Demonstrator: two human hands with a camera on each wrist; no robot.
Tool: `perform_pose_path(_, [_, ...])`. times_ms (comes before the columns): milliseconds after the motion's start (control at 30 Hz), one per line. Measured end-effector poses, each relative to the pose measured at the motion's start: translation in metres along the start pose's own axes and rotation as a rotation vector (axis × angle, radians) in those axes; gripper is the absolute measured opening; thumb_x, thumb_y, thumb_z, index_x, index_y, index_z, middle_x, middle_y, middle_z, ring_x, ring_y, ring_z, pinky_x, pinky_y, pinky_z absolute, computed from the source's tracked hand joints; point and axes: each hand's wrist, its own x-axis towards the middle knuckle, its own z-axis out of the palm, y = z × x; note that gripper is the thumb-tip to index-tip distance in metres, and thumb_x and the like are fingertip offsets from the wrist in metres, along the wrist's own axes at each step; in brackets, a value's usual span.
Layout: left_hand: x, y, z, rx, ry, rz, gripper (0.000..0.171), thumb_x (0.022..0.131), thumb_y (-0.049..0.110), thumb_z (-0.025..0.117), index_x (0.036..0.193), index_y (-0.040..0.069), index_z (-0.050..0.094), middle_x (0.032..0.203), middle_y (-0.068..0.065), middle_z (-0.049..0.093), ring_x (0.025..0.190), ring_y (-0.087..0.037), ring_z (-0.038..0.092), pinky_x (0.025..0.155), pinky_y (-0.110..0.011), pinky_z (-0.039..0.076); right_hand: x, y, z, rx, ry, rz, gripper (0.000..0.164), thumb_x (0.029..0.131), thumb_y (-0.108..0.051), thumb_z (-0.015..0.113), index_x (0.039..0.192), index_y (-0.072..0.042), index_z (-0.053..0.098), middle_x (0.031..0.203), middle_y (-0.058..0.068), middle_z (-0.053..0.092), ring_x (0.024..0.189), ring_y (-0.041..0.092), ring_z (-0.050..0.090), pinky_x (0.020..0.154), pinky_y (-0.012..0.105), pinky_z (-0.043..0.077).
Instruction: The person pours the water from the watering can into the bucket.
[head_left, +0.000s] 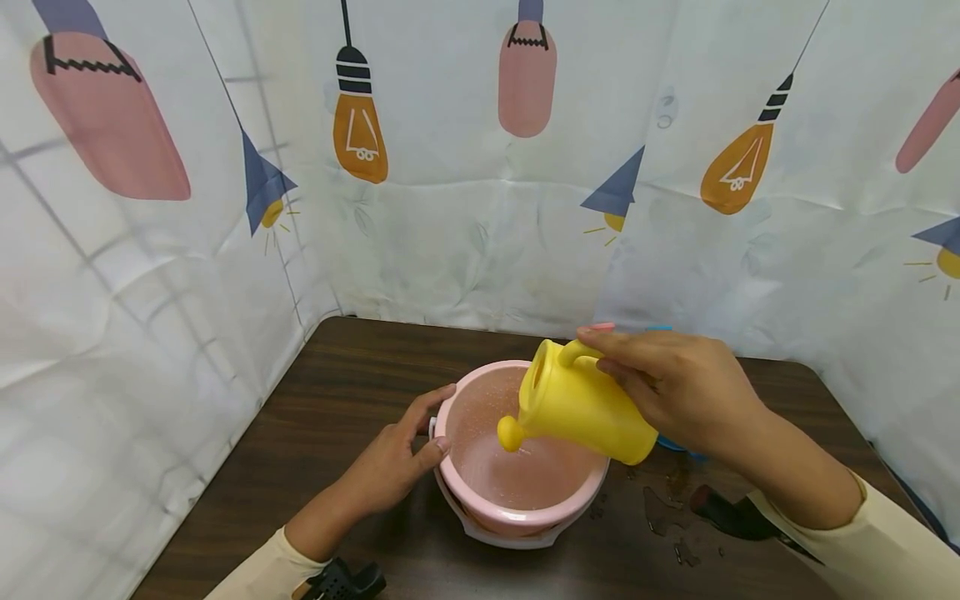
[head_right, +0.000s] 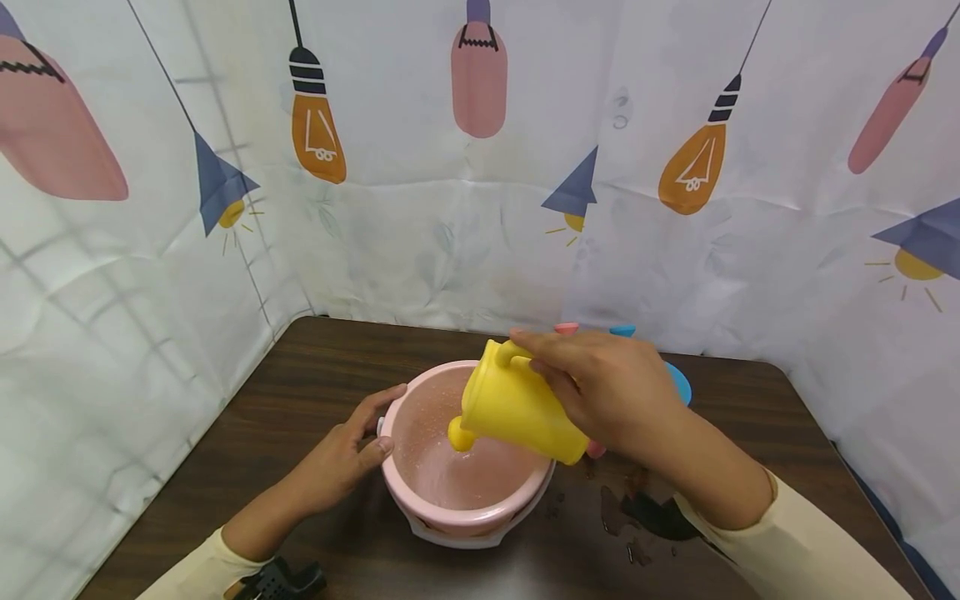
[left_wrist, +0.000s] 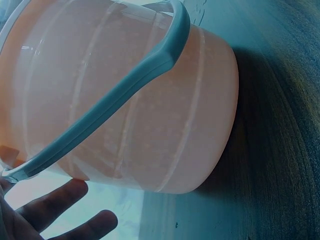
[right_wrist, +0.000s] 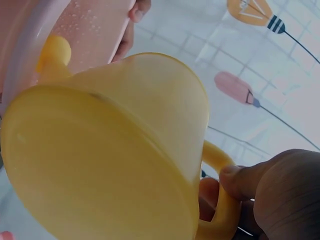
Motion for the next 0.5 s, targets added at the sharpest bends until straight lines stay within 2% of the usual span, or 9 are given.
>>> perform_pose_path(67, [-0.0001, 0.0000, 0.0000, -0.003, -0.001, 0.003, 0.060, 0.103, 0.036, 0.054, 0.158, 0.035, 0.030, 0.113, 0.004, 0.069, 0.104, -0.022, 0.066, 0.085, -0.050, 0.050, 0.0014, 0.0002, 0.0007, 0.005, -0.010, -0.001, 0.049, 0.107, -0.051, 0.045, 0.123, -0.018, 0.077, 0.109, -0.003, 0.077, 0.080, 0.016, 0.073, 0.056, 0.033, 0.050])
perform_pose_path(233, [-0.0002, -0.0001, 0.0000, -0.003, -0.003, 0.006, 0.060, 0.103, 0.036, 0.054, 0.158, 0.035, 0.029, 0.113, 0.004, 0.069, 0.104, -0.022, 0.066, 0.084, -0.048, 0.051, 0.0042, 0.0008, 0.0016, 0.016, -0.038, 0.001, 0.047, 0.107, -0.050, 0.045, 0.125, -0.020, 0.077, 0.104, -0.002, 0.077, 0.067, 0.013, 0.065, 0.052, 0.032, 0.047])
perform_pose_path(367, [-0.0002, -0.0004, 0.0001, -0.003, -0.003, 0.003, 0.060, 0.103, 0.037, 0.054, 0.158, 0.036, 0.029, 0.114, 0.004, 0.069, 0.103, -0.020, 0.066, 0.084, -0.048, 0.051, 0.0067, 0.0011, 0.0037, 0.024, -0.052, -0.005, 0.029, 0.100, -0.031, 0.068, 0.125, -0.019, 0.076, 0.102, -0.001, 0.077, 0.067, 0.013, 0.065, 0.051, 0.031, 0.046])
perform_pose_path(433, [-0.0002, -0.0006, 0.0000, -0.004, -0.003, 0.000, 0.059, 0.103, 0.037, 0.054, 0.157, 0.036, 0.030, 0.114, 0.004, 0.069, 0.103, -0.020, 0.066, 0.085, -0.050, 0.051, 0.0083, 0.0009, 0.0050, 0.027, -0.057, -0.011, 0.034, 0.090, -0.017, 0.078, 0.125, -0.018, 0.077, 0.102, -0.001, 0.077, 0.068, 0.015, 0.067, 0.051, 0.031, 0.046])
perform_pose_path(500, [-0.0001, -0.0008, -0.0003, -0.004, -0.003, -0.006, 0.059, 0.103, 0.037, 0.054, 0.157, 0.036, 0.030, 0.114, 0.003, 0.069, 0.103, -0.019, 0.066, 0.085, -0.051, 0.050, 0.0101, 0.0003, 0.0062, 0.028, -0.060, -0.016, 0.042, 0.083, -0.010, 0.082, 0.124, -0.018, 0.077, 0.103, 0.000, 0.077, 0.074, 0.017, 0.070, 0.052, 0.031, 0.047])
